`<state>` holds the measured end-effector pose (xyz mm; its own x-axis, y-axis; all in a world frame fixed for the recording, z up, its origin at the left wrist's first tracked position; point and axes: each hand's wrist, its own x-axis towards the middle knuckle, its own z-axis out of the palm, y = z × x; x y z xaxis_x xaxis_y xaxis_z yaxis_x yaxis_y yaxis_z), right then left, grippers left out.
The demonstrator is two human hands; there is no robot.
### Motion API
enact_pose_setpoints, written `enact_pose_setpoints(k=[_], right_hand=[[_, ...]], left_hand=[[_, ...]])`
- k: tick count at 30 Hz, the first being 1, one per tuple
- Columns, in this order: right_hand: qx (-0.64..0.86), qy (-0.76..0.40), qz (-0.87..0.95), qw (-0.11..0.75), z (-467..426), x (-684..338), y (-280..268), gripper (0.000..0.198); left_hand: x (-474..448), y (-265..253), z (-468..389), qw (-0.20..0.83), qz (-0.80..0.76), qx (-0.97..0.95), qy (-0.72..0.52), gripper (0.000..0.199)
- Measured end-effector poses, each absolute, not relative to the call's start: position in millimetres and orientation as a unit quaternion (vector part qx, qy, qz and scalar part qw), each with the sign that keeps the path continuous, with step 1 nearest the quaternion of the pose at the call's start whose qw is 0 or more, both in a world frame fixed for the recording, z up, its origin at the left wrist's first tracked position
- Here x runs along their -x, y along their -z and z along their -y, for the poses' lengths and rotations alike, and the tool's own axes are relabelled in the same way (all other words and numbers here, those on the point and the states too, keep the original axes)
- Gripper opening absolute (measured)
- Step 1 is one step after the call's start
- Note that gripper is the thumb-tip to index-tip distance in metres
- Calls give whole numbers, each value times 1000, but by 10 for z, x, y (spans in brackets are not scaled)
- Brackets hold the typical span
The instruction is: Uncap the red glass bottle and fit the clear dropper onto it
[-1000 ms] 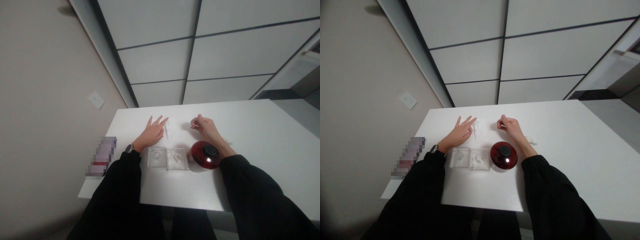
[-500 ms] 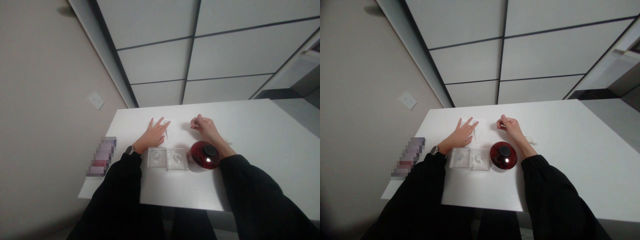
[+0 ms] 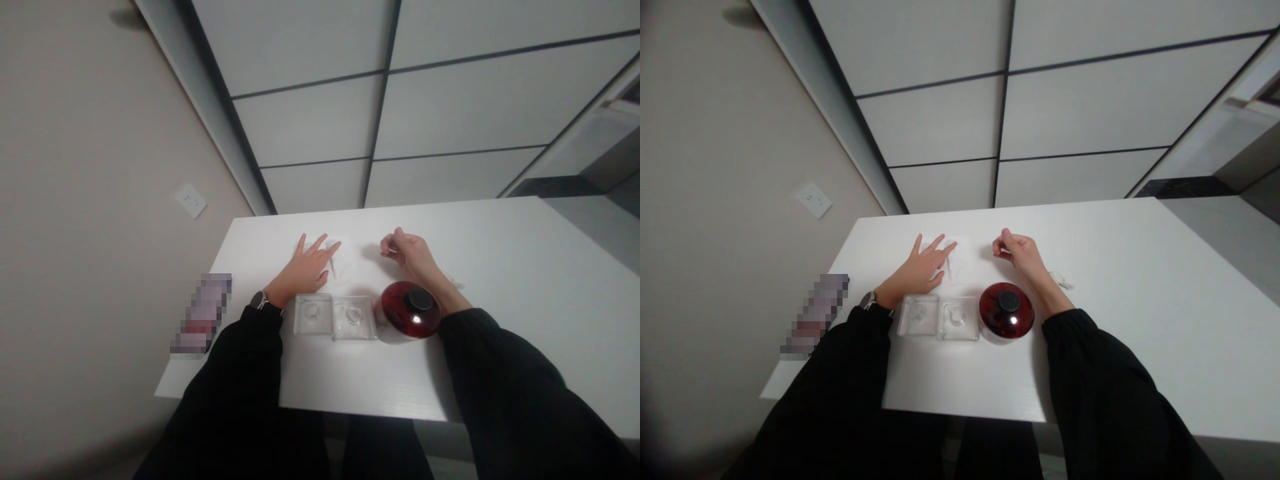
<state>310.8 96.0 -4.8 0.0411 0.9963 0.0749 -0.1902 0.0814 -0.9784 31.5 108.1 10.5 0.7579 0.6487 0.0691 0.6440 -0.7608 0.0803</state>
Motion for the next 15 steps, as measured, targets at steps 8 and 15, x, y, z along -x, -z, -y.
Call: enact_pose_setpoints(k=[8, 15], right_hand=[[426, -520, 462, 579, -941, -3112, 39, 67], [408, -499, 465, 608, -897, -3118, -81, 75]], left_hand=[[-319, -230, -1055, -21, -335, -890, -308, 37], [-225, -149, -1114, 12, -349, -839, -419, 29]])
